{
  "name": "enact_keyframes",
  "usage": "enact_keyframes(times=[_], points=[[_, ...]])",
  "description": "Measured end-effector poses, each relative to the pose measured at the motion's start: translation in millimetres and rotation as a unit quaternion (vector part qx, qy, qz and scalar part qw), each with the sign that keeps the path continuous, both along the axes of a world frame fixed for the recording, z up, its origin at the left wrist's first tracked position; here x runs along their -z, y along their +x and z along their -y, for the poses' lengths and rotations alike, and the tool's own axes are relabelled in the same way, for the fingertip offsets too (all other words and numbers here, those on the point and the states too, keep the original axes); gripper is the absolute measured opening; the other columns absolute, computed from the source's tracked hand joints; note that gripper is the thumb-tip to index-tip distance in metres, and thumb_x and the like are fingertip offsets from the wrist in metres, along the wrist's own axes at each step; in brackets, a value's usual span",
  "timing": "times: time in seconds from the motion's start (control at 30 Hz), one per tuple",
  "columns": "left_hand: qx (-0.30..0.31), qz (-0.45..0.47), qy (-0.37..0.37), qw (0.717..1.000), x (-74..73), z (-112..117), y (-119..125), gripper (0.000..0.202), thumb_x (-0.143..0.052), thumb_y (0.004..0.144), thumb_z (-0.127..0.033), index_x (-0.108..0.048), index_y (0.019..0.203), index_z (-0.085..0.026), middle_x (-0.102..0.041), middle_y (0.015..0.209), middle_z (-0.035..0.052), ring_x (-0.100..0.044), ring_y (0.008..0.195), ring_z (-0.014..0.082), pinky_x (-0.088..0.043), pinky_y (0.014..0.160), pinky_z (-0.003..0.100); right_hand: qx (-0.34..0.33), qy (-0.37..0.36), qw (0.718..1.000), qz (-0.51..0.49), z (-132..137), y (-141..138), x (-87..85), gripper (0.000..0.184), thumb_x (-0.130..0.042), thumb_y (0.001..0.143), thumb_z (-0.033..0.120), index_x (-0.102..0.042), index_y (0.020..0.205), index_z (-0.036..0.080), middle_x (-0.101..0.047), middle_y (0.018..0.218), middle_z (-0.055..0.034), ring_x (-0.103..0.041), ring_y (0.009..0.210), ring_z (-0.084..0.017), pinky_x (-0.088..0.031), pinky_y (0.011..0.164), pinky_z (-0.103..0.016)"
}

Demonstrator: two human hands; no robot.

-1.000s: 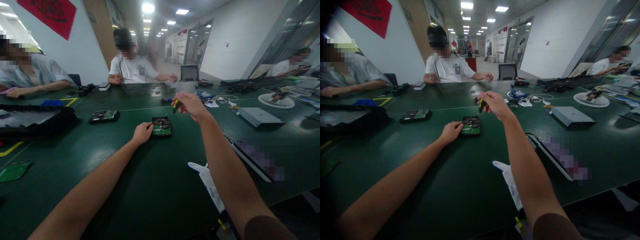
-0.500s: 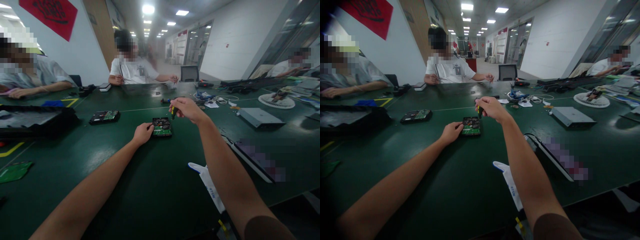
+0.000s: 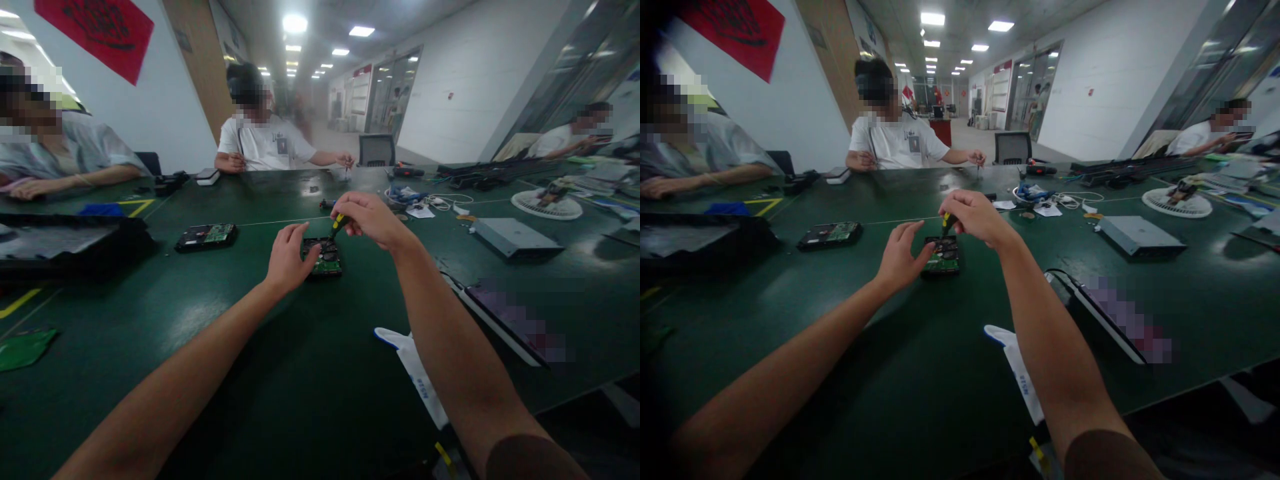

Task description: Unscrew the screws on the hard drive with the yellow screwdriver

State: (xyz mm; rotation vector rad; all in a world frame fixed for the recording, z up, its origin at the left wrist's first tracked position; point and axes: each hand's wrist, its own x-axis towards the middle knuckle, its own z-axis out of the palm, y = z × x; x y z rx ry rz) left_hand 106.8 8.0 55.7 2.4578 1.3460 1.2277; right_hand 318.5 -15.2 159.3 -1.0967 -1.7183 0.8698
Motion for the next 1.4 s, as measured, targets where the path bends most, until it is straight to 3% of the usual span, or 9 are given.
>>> enact_keyframes(times=[0.1,0.27,0.37,0.43,0.5,0.63,0.8,1.03,1.4], points=[[0.091,0.012,0.014,0.996,-31.6,22,11,0.068,-0.07,0.095,-0.04,-0.042,0.153,-0.016,-0.062,0.143,0.0148,-0.059,0.131,0.0302,-0.048,0.11,0.044,-0.086,-0.003,0.996,0.029,14,-14,-12.2,0.016,-0.064,0.098,0.034,-0.068,0.089,0.021,-0.065,0.074,0.0,-0.057,0.055,-0.01,-0.042,0.047,-0.021],[0.06,0.026,-0.064,0.996,-53.7,36,13,0.042,-0.052,0.106,-0.031,-0.051,0.145,-0.016,-0.077,0.095,0.0053,-0.075,0.09,0.0233,-0.057,0.088,0.036,-0.06,0.02,0.996,0.059,21,-24,-34.5,0.024,-0.071,0.097,0.042,-0.064,0.088,0.021,-0.063,0.069,0.0003,-0.056,0.055,-0.01,-0.044,0.048,-0.021],[0.057,-0.014,-0.042,0.997,-46.0,55,19,0.04,-0.052,0.104,-0.024,-0.053,0.144,-0.017,-0.077,0.111,0.0093,-0.073,0.097,0.0256,-0.057,0.088,0.039,0.057,0.098,0.993,0.017,12,-16,-62.7,0.029,-0.067,0.1,0.042,-0.061,0.084,0.019,-0.065,0.075,0.0004,-0.055,0.055,-0.006,-0.04,0.047,-0.017],[0.179,-0.109,-0.023,0.977,-35.8,78,30,0.034,-0.055,0.097,-0.012,-0.061,0.13,-0.018,-0.074,0.121,0.0101,-0.07,0.108,0.0263,-0.055,0.094,0.04,0.1,0.168,0.979,-0.057,8,-6,-89.1,0.025,-0.062,0.102,0.036,-0.061,0.085,0.017,-0.068,0.081,0.0008,-0.055,0.054,-0.004,-0.036,0.046,-0.016],[0.362,-0.212,0.009,0.908,-24.7,103,41,0.034,-0.06,0.091,-0.008,-0.064,0.122,-0.02,-0.072,0.126,0.0075,-0.065,0.119,0.0262,-0.051,0.103,0.042,0.115,0.218,0.962,-0.122,10,7,-117.4,0.022,-0.056,0.101,0.031,-0.061,0.086,0.016,-0.068,0.082,0.0025,-0.058,0.057,-0.004,-0.034,0.05,-0.018],[0.417,-0.247,0.022,0.874,-9.8,131,51,0.03,-0.058,0.093,-0.01,-0.061,0.123,-0.017,-0.069,0.131,0.0103,-0.062,0.123,0.027,-0.048,0.106,0.043,0.194,0.278,0.94,0.035,51,59,-149.8,0.026,-0.056,0.091,0.034,-0.069,0.088,0.011,-0.074,0.083,0.0028,-0.064,0.07,-0.007,-0.033,0.059,-0.034],[0.396,-0.26,0.001,0.881,-2.6,129,28,0.036,-0.056,0.092,-0.006,-0.058,0.127,-0.018,-0.068,0.129,0.0096,-0.062,0.119,0.0259,-0.049,0.102,0.043,0.364,0.067,0.864,0.342,150,177,-86.8,0.015,-0.08,0.084,0.032,-0.08,0.097,0.025,-0.078,0.092,-0.008,-0.066,0.077,-0.014,-0.044,0.074,-0.043],[0.321,-0.318,-0.053,0.891,19.4,136,-13,0.033,-0.061,0.091,-0.015,-0.059,0.124,-0.021,-0.068,0.112,0.0091,-0.065,0.095,0.0256,-0.055,0.079,0.04,0.432,-0.215,0.863,0.153,268,262,61.8,0.029,-0.075,0.074,0.046,-0.077,0.102,0.042,-0.069,0.128,-0.0186,-0.068,0.113,-0.024,-0.04,0.102,-0.049],[0.312,-0.293,-0.107,0.898,29.9,134,-13,0.035,-0.062,0.09,-0.016,-0.059,0.124,-0.024,-0.07,0.114,0.0073,-0.068,0.097,0.0248,-0.056,0.079,0.038,0.432,-0.293,0.852,-0.043,295,245,92.0,0.045,-0.074,0.069,0.042,-0.068,0.113,0.046,-0.061,0.139,-0.0205,-0.073,0.102,-0.024,-0.049,0.094,-0.046]])
